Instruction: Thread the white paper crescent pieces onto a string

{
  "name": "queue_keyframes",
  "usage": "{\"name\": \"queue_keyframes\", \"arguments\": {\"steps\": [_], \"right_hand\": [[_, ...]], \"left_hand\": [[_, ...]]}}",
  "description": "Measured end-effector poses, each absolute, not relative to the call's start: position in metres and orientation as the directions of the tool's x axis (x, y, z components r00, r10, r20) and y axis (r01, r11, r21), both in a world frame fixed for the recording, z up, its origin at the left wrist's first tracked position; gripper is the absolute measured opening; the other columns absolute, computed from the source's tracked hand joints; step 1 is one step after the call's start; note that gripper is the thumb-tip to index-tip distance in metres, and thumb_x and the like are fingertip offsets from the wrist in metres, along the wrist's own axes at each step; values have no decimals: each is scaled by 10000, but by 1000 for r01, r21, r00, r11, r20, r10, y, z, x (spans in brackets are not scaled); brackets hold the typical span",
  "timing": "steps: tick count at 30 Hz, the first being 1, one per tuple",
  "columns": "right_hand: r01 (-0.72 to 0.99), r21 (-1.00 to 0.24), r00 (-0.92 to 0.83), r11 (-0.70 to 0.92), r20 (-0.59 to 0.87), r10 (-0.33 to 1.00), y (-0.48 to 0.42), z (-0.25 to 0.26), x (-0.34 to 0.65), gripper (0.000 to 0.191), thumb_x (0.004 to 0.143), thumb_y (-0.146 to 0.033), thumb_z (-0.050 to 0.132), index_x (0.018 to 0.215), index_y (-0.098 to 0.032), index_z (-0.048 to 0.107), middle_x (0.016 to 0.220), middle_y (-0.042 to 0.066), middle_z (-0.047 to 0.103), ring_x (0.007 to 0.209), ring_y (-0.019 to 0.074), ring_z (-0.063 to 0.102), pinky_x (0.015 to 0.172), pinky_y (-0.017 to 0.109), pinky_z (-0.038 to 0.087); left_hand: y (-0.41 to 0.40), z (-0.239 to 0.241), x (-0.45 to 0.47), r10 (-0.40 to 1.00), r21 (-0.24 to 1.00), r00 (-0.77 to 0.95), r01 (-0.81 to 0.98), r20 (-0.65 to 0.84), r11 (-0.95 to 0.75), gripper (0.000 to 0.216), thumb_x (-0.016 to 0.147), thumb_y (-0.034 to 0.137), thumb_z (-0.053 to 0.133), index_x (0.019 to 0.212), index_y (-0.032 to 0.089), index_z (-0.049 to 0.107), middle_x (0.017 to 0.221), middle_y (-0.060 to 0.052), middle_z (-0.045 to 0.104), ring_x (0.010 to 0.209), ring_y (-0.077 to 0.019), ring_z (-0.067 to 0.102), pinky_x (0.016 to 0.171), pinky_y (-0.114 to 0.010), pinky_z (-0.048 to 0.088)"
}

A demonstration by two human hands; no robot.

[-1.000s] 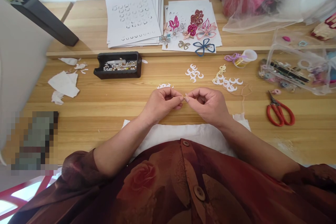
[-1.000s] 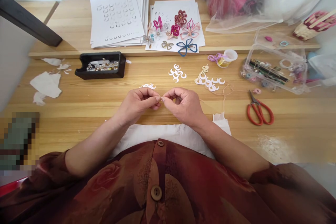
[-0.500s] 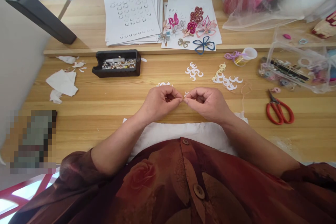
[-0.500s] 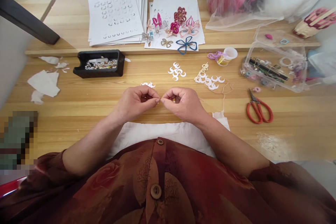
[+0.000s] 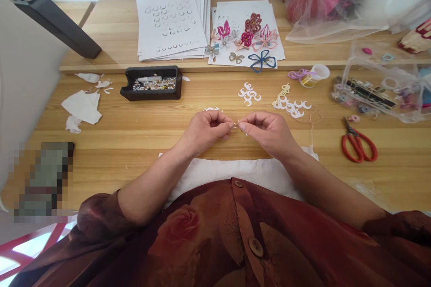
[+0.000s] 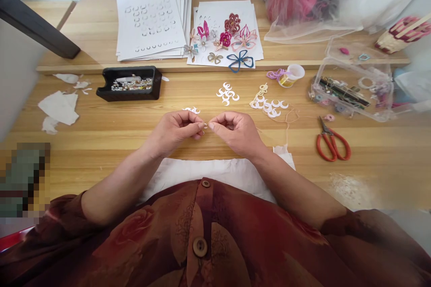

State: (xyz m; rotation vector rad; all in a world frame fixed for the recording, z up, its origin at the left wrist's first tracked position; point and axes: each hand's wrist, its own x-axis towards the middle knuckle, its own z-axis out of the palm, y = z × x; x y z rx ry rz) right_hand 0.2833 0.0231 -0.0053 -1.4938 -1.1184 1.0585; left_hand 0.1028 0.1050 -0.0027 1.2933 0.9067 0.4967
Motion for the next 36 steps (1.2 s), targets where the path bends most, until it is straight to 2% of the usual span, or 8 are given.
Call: {"name": "queue_keyframes", "arguments": {"steps": [4,11,17,20,22,27,31,36], "right_hand": [[143,-981,209,-134,-103,972,23,-6,282,221,780,-409,803,797,-192,765,784,41,751,691,155,610,664,311,487],[185,-969,228,-165,-121,966,21,-6,280,179,780,-360,767,759,-186,735,715,19,688,605,122,512,575,288,394],[184,-965,199,-185,-148,969,22,-8,282,187,762,-369,785,744,-190,732,674,5,644,594,119,475,549,281,361],[159,-970,181,-184,-155,971,23,-8,283,213,765,-396,804,750,-196,733,695,9,656,626,128,502,566,282,381],[104,-975,163,-194,-176,971,23,-7,284,258,781,-440,812,754,-199,725,716,8,664,616,118,491,559,276,373],[-149,-955,119,-256,-275,954,25,-9,288,407,831,-596,782,911,-199,736,789,-11,651,473,48,309,455,272,212],[-262,-934,120,-241,-279,953,27,-7,289,489,807,-643,791,994,-194,734,810,-5,645,454,45,328,445,278,192],[-371,-904,131,-210,-275,952,27,-1,289,452,802,-572,784,1037,-195,705,782,-4,656,461,60,362,463,273,191]], "left_hand": [[104,-6,104,774,965,577,169,-261,199,191,739,319,813,784,166,708,668,-9,708,602,-114,628,622,-245,497],[103,-5,104,771,969,591,201,-238,144,189,742,330,801,791,167,719,688,-13,711,612,-119,622,608,-246,483],[104,-5,102,778,969,613,245,-139,-19,174,762,332,792,809,167,765,748,-31,739,651,-127,624,598,-242,466],[105,-4,101,775,966,618,255,-130,-41,159,763,324,787,787,168,761,740,-31,738,642,-123,613,586,-237,455],[106,-4,101,773,967,613,253,-167,8,161,759,324,787,786,169,754,721,-30,731,631,-125,615,586,-241,461],[108,-2,101,761,964,593,188,-263,186,206,738,344,812,780,163,724,673,-22,704,612,-122,610,615,-249,482],[109,0,101,764,963,587,137,-268,232,223,731,347,829,770,157,720,647,-12,681,600,-108,579,622,-242,465],[111,1,98,757,971,610,108,-234,213,242,760,375,850,777,157,747,697,-25,714,651,-118,599,672,-254,471]]}}
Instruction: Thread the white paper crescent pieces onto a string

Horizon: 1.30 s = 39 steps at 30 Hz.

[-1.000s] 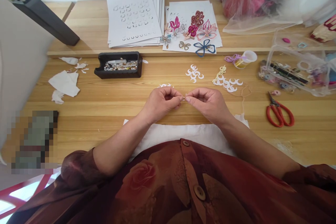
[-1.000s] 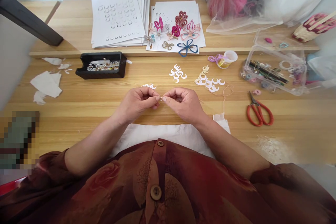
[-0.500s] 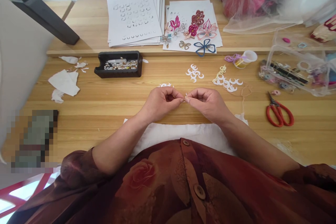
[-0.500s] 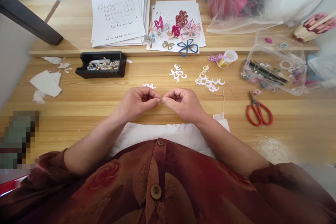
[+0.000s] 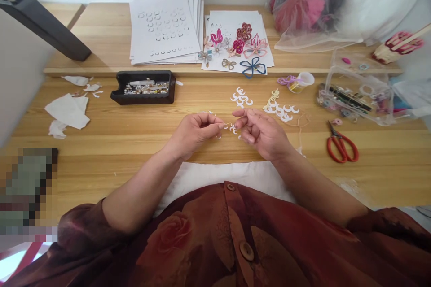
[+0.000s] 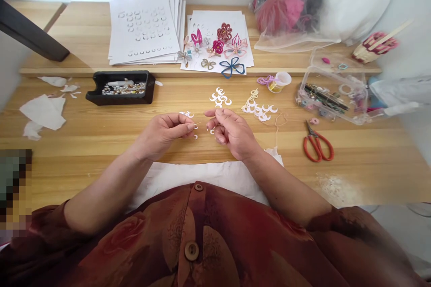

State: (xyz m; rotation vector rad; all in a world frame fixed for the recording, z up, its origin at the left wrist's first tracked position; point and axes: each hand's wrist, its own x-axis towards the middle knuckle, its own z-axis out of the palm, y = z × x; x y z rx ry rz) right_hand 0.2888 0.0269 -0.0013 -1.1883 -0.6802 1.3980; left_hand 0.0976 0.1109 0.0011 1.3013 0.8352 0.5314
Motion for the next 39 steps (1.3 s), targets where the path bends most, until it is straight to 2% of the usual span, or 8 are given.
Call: {"name": "queue_keyframes", "arguments": {"steps": [4,7,16,21,25,29,34,39], "right_hand": [[-428,-886,127,-179,-255,959,27,1,291,306,790,-359,716,1055,-209,685,800,-16,662,458,63,380,470,273,217],[-431,-892,131,-136,-211,969,27,2,292,371,705,-198,664,1074,-225,681,845,-28,659,452,51,378,463,266,227],[-278,-961,98,2,-27,995,22,-4,289,435,760,-97,622,1160,-258,673,949,-26,618,480,26,345,441,252,273],[-177,-983,34,54,49,998,19,-5,289,474,771,-67,581,1192,-269,659,1011,-23,610,462,10,344,446,253,293],[-68,-995,61,79,75,995,19,-3,289,431,790,-90,592,1187,-241,662,1022,0,614,518,31,387,458,242,322],[116,-988,93,102,113,989,18,-3,289,318,817,-131,644,1125,-199,688,966,17,648,608,67,496,519,243,386],[260,-964,63,56,74,995,16,-3,290,221,850,-187,687,1069,-186,713,645,-67,507,510,77,399,474,250,298],[378,-922,63,87,119,991,15,-5,290,194,873,-227,712,1063,-197,743,716,-22,579,615,118,499,544,275,380]], "left_hand": [[112,1,95,746,976,635,69,-201,205,239,779,383,859,793,161,770,779,-37,755,728,-127,633,750,-266,495],[112,1,95,746,978,636,84,-198,189,240,772,385,865,807,164,779,852,-54,778,793,-151,666,783,-287,517],[109,1,96,665,997,747,48,3,-59,124,814,288,810,807,169,778,1199,-137,792,1222,-264,699,986,-349,546],[103,1,99,637,995,771,73,-11,-71,91,804,253,781,777,167,766,972,-90,812,925,-183,737,821,-278,560],[103,1,99,674,992,730,123,-115,36,118,768,266,802,776,154,764,740,-30,750,631,-99,608,617,-228,473],[107,2,98,705,987,692,94,-157,127,173,736,300,845,762,149,763,723,-29,739,624,-100,595,601,-235,446],[111,1,97,691,972,700,15,-179,236,159,730,277,869,757,152,774,751,-32,761,706,-115,652,705,-248,500],[113,-1,97,677,934,690,-4,-256,356,227,715,319,909,771,144,774,721,-35,752,680,-107,642,694,-245,501]]}}
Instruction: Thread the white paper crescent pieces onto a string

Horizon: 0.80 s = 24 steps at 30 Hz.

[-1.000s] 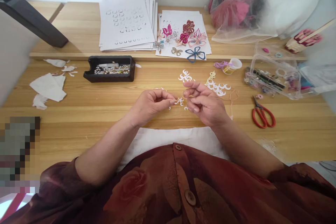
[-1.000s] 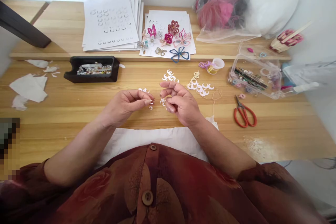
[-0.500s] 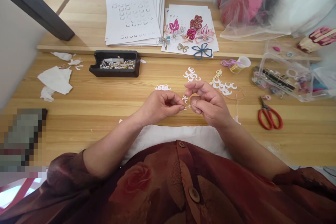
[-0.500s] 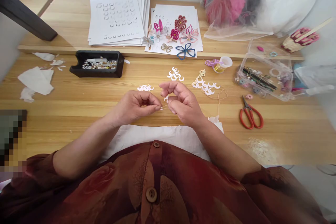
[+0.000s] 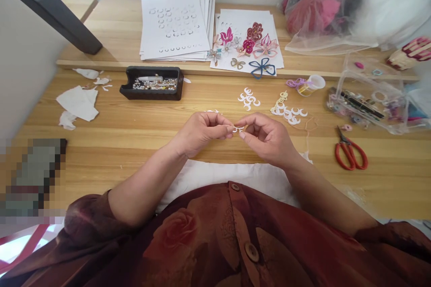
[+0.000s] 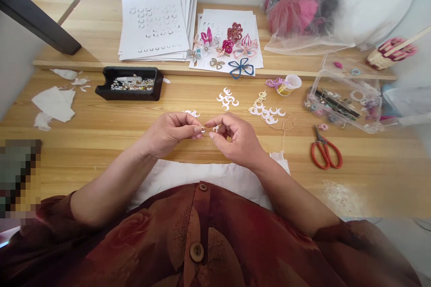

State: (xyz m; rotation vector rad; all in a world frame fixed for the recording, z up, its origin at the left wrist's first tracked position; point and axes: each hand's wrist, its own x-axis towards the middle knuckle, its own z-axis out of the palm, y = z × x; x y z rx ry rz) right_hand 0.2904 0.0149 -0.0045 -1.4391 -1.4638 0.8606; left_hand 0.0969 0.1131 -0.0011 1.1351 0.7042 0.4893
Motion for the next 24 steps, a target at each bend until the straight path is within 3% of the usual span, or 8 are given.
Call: {"name": "queue_keyframes", "arguments": {"steps": [4,9,13,17,20,24], "right_hand": [[448,-877,47,176,220,974,16,-6,290,106,881,-233,728,979,-196,749,850,26,685,657,127,566,600,298,444],[502,-838,73,213,287,955,17,-3,288,71,911,-236,723,849,-207,741,720,-11,658,599,112,521,581,291,413],[551,-794,86,258,361,929,15,1,286,78,905,-184,709,837,-209,737,700,-20,649,571,105,484,557,289,390],[548,-754,-9,363,428,904,13,4,284,72,909,-177,712,853,-214,739,687,-15,640,575,114,499,569,296,423],[554,-716,-57,425,477,877,13,4,282,77,917,-187,714,864,-228,752,693,-8,650,576,120,517,561,297,440],[626,-657,7,420,543,840,13,1,281,115,921,-184,710,899,-265,788,754,7,723,593,135,565,545,299,456]], "left_hand": [[114,-2,97,678,927,687,-17,-262,374,262,703,342,922,771,139,770,722,-41,747,666,-108,629,684,-257,499],[113,-3,97,689,927,673,-15,-268,376,254,702,336,918,761,140,769,714,-40,742,659,-107,625,680,-259,495],[113,-5,97,725,938,645,-34,-243,345,239,716,330,908,755,143,764,711,-31,739,659,-102,623,689,-256,497],[113,-3,98,795,963,565,0,-223,271,238,705,329,903,761,146,762,731,-24,745,676,-106,630,701,-254,499],[111,2,100,809,969,538,62,-235,239,233,692,331,887,749,147,755,716,-26,738,652,-111,614,651,-251,477],[107,3,102,788,962,554,116,-268,246,221,679,328,872,732,150,751,678,-23,719,586,-96,561,565,-234,429]]}}
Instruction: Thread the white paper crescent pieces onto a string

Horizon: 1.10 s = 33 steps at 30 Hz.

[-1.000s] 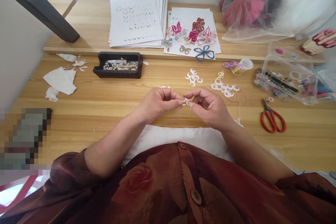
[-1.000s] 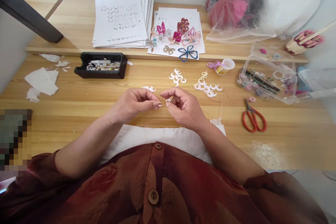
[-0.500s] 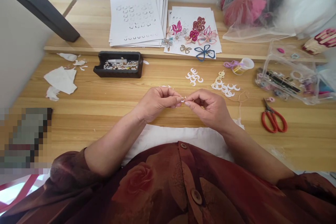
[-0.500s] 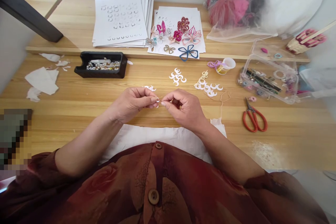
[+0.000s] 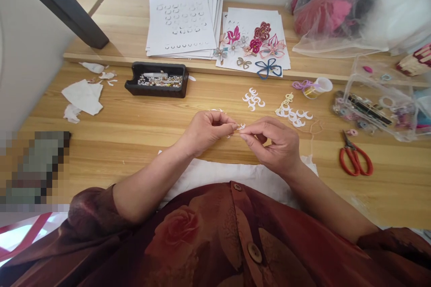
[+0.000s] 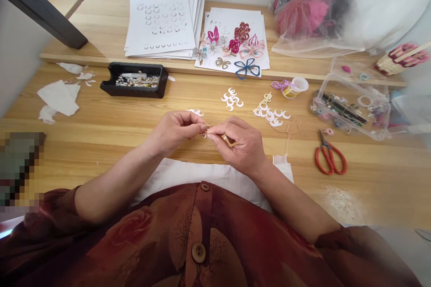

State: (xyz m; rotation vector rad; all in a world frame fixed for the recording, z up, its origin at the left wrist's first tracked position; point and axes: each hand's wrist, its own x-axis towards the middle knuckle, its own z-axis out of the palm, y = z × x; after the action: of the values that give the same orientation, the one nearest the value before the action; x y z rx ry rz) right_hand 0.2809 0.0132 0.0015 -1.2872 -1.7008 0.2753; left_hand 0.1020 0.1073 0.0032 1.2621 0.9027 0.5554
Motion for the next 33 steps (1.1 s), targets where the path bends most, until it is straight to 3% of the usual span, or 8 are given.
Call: {"name": "queue_keyframes", "arguments": {"steps": [5,15,24,33], "right_hand": [[680,-627,60,380,564,824,13,-2,280,122,929,-197,724,903,-283,807,788,10,758,596,141,585,541,303,468],[714,-605,84,352,573,815,16,-4,278,133,911,-196,729,872,-282,822,771,15,766,579,146,584,560,310,491],[709,-617,86,342,556,827,15,-5,279,148,916,-178,721,888,-287,817,789,13,765,610,151,595,615,323,511],[680,-661,93,319,509,856,16,-4,279,128,893,-158,726,853,-257,797,722,6,708,568,137,542,561,310,448]], "left_hand": [[105,-1,103,746,948,592,112,-306,299,229,690,353,863,749,160,756,707,-38,740,605,-110,596,510,-215,431],[103,0,106,742,931,585,64,-327,359,183,656,267,870,731,149,751,683,-18,728,628,-112,642,631,-241,555],[102,0,104,778,968,575,141,-252,209,153,708,294,812,736,159,747,666,-16,716,610,-115,626,602,-236,496],[102,0,103,783,979,596,186,-178,81,159,724,309,793,763,159,759,730,-28,741,652,-119,627,598,-229,467]]}}
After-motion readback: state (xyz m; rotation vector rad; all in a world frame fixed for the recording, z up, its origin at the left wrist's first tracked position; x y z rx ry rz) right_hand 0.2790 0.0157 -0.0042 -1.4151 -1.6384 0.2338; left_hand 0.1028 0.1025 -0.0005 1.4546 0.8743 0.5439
